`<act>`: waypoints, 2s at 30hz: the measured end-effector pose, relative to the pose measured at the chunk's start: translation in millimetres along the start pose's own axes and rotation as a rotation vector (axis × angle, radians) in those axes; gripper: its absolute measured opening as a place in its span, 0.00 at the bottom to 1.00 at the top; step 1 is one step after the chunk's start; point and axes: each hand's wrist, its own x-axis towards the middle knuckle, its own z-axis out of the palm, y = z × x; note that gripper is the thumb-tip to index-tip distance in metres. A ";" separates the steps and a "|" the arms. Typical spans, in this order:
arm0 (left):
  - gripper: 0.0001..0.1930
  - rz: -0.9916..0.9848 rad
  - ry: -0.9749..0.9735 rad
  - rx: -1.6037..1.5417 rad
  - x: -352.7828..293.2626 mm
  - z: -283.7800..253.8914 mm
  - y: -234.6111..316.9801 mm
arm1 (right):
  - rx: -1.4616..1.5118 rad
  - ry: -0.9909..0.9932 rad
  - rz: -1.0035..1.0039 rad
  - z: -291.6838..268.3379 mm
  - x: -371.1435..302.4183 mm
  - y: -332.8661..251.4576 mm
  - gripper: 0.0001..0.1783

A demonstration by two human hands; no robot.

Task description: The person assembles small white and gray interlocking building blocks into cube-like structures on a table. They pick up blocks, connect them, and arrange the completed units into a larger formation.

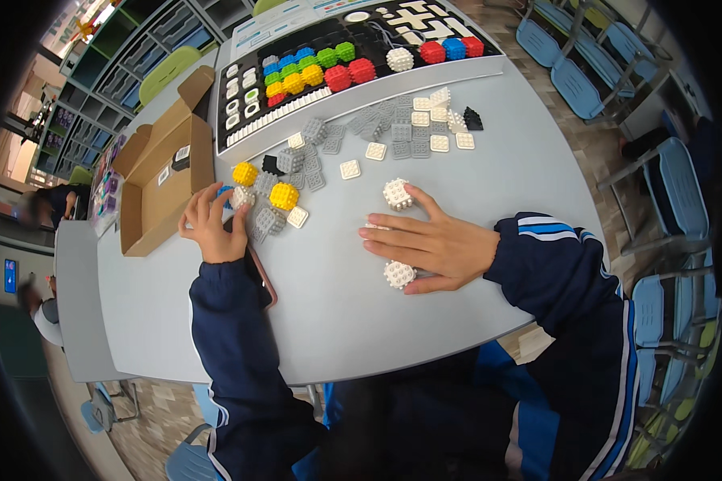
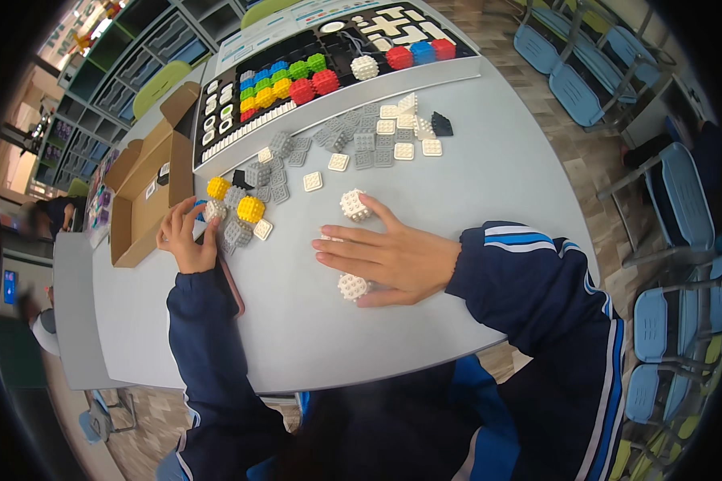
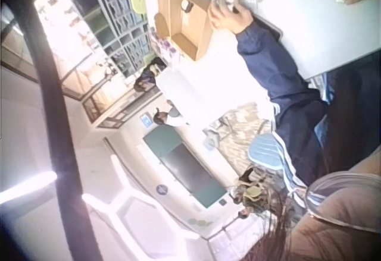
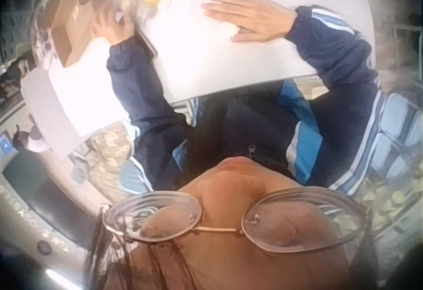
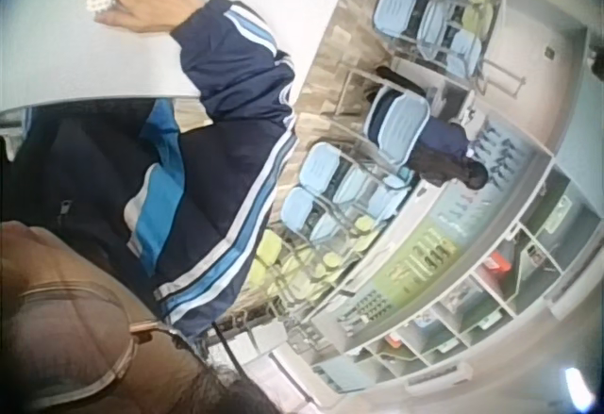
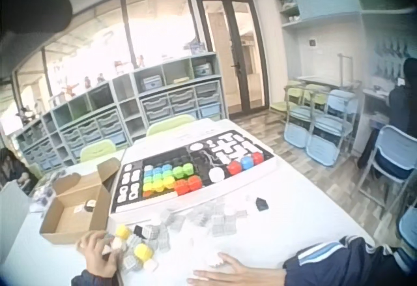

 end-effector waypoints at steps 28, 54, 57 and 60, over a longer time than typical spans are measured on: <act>0.09 0.752 0.240 -0.318 -40.9 -66.6 161.4 | 0.321 0.673 -0.252 14.7 10.8 -18.0 0.44; 0.20 0.410 -0.237 -0.438 -29.4 -53.4 140.3 | 0.290 0.338 0.065 -9.8 -19.9 12.6 0.27; 0.15 0.421 -0.218 -0.403 -29.5 -50.2 141.1 | 0.265 0.339 0.037 -7.2 -19.0 13.2 0.28; 0.14 0.417 -0.191 -0.397 -28.7 -48.7 141.6 | 0.255 0.332 0.036 -6.9 -19.2 13.0 0.29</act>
